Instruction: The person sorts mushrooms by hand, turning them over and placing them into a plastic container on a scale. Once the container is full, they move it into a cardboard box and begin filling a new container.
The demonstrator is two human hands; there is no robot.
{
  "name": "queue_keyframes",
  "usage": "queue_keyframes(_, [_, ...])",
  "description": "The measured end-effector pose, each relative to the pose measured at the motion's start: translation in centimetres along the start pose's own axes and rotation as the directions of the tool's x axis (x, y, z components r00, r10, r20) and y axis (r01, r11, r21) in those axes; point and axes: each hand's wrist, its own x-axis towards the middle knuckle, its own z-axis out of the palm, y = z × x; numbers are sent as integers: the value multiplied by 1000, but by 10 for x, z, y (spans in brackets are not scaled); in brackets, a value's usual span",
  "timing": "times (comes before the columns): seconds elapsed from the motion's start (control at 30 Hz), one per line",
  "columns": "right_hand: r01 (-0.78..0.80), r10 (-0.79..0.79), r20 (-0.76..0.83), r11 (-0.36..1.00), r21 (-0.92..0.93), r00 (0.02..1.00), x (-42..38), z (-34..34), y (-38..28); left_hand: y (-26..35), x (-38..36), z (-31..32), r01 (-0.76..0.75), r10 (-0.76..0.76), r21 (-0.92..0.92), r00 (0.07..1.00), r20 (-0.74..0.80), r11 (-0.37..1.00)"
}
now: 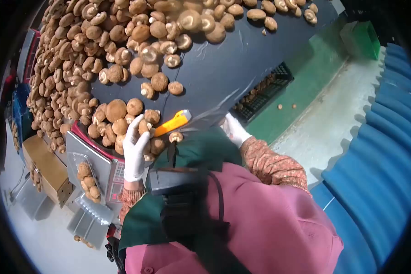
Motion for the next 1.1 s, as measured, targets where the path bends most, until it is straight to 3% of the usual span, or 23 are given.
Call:
queue_keyframes(0.07, [35, -34, -40, 999, 10, 999, -4, -8, 1, -10, 2, -2, 2, -2, -41, 1000, 4, 999])
queue_keyframes(0.13, [143, -134, -102, 985, 93, 986, 10, -59, 4, -9, -1, 3, -13, 14, -43, 1000, 12, 999])
queue_keyframes(0.2, [425, -386, -275, 900, 95, 880, 25, -96, 4, 1, -5, 6, -16, 17, -56, 1000, 12, 998])
queue_keyframes(0.23, [344, -292, -314, 930, 126, 904, -19, -51, -19, 1, -7, 3, -16, 17, -41, 1000, 5, 999])
queue_keyframes(0.3, [444, -417, -173, 881, 165, 892, -36, -74, -53, 3, -9, -4, -25, 25, -14, 1000, 2, 1000])
queue_keyframes(0.33, [483, -468, -120, 856, 182, 875, -46, -80, -72, 8, -11, -5, 18, -16, -114, 1000, 21, 993])
queue_keyframes(0.43, [569, -584, 40, 802, 183, 811, -88, -34, -108, 1, -12, -7, -3, 9, -140, 999, 39, 990])
queue_keyframes(0.57, [444, -496, 318, 867, 224, 808, -93, 29, -107, 8, -22, 2, -49, 61, -146, 995, 78, 988])
queue_keyframes(0.67, [405, -386, 427, 913, 51, 818, -96, 103, -84, 8, -31, -1, -123, 127, -62, 990, 66, 990])
queue_keyframes(0.7, [457, -365, 577, 889, -18, 731, -94, 127, -76, 5, -33, -4, -162, 163, -25, 985, 49, 987])
queue_keyframes(0.77, [687, -357, 608, 544, -482, 709, -97, 166, -63, 7, -41, -8, -243, 239, 90, 970, 53, 966])
queue_keyframes(0.8, [732, -419, 600, 405, -548, 682, -94, 181, -53, 8, -46, -6, -225, 226, -26, 973, 38, 974])
queue_keyframes(0.83, [776, -375, 681, 366, -514, 629, -97, 198, -45, 9, -51, -5, -214, 221, -146, 975, 29, 966])
queue_keyframes(0.93, [753, -286, 697, 222, -620, 658, -105, 230, -18, 7, -65, -11, -235, 238, -166, 971, -4, 958])
queue_keyframes(1.03, [790, -229, 759, 102, -604, 610, -101, 247, 11, 16, -84, -19, -214, 232, -286, 972, 29, 934])
queue_keyframes(1.07, [810, -230, 816, -145, -568, 531, -98, 249, 18, 18, -91, -22, -214, 239, -329, 970, 37, 920])
queue_keyframes(1.1, [807, -200, 844, -248, -535, 498, -98, 253, 24, 20, -96, -24, -212, 247, -371, 968, 48, 904])
